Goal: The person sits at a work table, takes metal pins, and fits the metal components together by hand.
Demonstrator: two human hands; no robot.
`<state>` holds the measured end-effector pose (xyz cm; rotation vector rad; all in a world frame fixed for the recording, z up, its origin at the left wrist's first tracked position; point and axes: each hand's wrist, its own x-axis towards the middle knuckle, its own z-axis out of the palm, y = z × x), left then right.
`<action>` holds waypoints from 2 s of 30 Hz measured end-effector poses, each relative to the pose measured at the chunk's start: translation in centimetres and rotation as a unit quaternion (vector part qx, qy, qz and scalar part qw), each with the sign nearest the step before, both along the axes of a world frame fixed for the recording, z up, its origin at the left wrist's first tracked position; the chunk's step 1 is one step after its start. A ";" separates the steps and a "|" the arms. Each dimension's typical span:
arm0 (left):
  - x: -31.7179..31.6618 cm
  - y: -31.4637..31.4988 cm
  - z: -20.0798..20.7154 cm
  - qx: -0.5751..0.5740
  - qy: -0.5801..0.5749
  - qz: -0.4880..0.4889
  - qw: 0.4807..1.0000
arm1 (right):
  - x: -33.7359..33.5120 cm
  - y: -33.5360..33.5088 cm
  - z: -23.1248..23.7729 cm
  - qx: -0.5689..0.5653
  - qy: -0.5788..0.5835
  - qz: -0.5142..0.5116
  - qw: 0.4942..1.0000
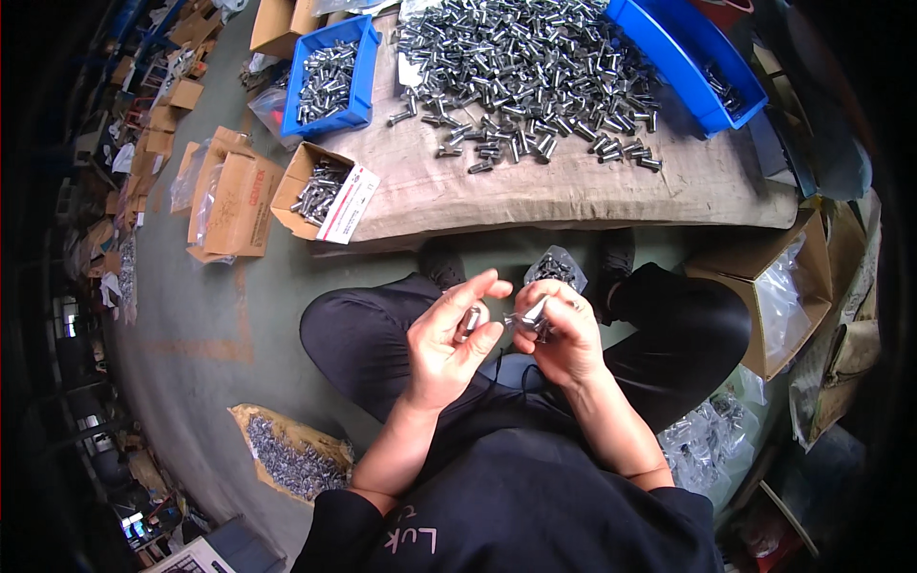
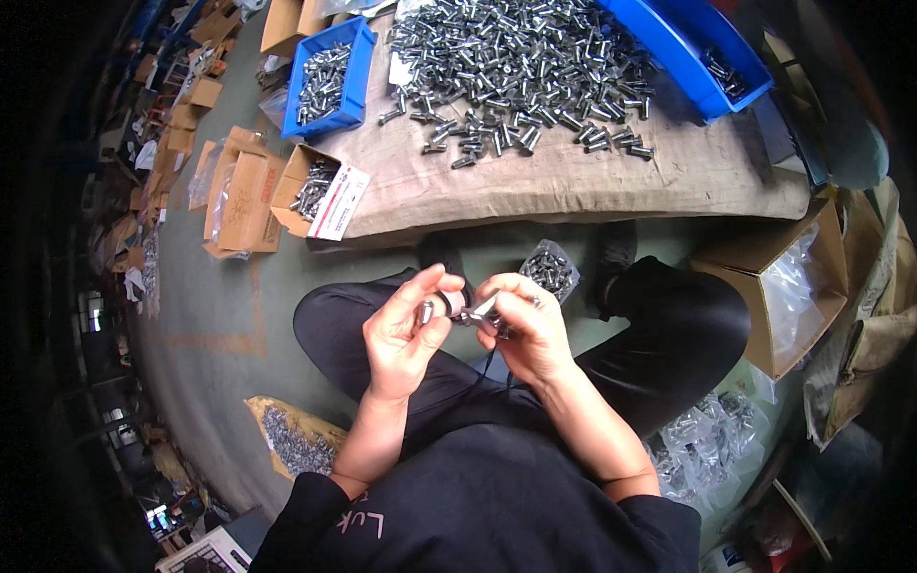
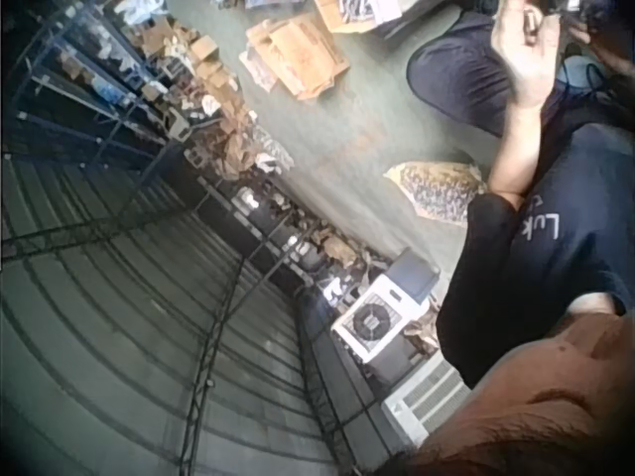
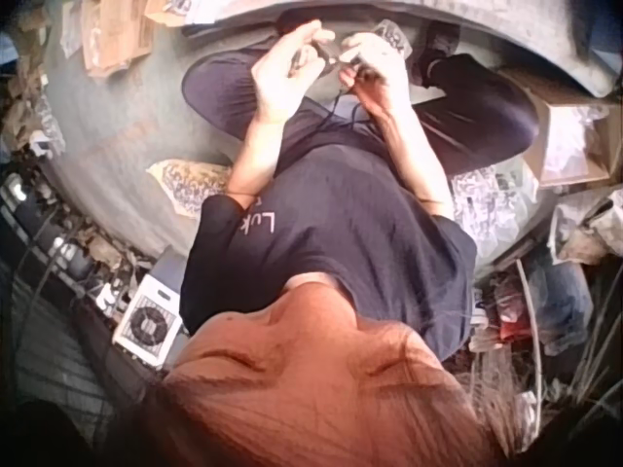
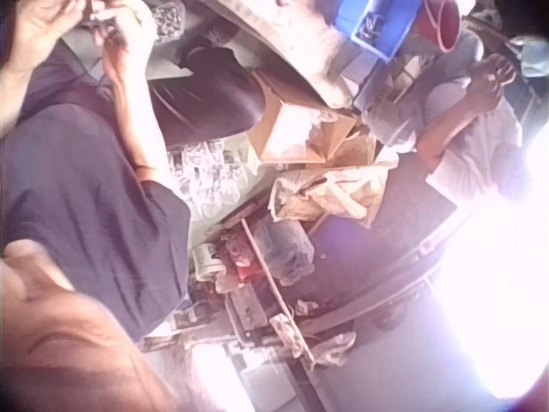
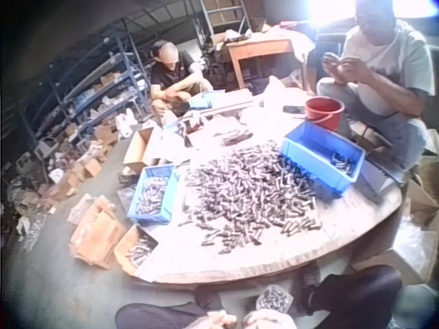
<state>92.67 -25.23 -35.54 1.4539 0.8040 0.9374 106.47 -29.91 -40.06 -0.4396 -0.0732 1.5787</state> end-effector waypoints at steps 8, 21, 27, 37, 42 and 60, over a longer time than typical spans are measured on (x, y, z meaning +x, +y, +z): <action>0.3 0.6 0.7 -0.165 -0.009 -0.039 0.986 | 0.3 0.2 0.5 -0.062 -0.106 0.142 0.982; -1.5 0.5 0.3 -0.151 0.114 -0.004 0.982 | -0.4 -0.5 0.2 -0.058 -0.207 0.018 0.976; -1.0 -0.2 0.5 -0.188 0.060 0.032 0.980 | -0.8 -0.5 0.0 -0.050 -0.199 -0.003 0.979; -0.4 -0.3 0.6 -0.082 -0.007 0.029 0.996 | -0.7 -0.5 0.6 -0.040 -0.181 -0.007 0.983; -0.5 -0.2 0.0 0.081 0.076 0.031 0.993 | -0.6 -0.4 0.7 -0.035 -0.187 -0.015 0.982; -0.7 -0.3 -0.4 -0.149 -0.089 0.030 0.984 | -0.8 -0.6 1.4 -0.010 -0.271 -0.030 0.962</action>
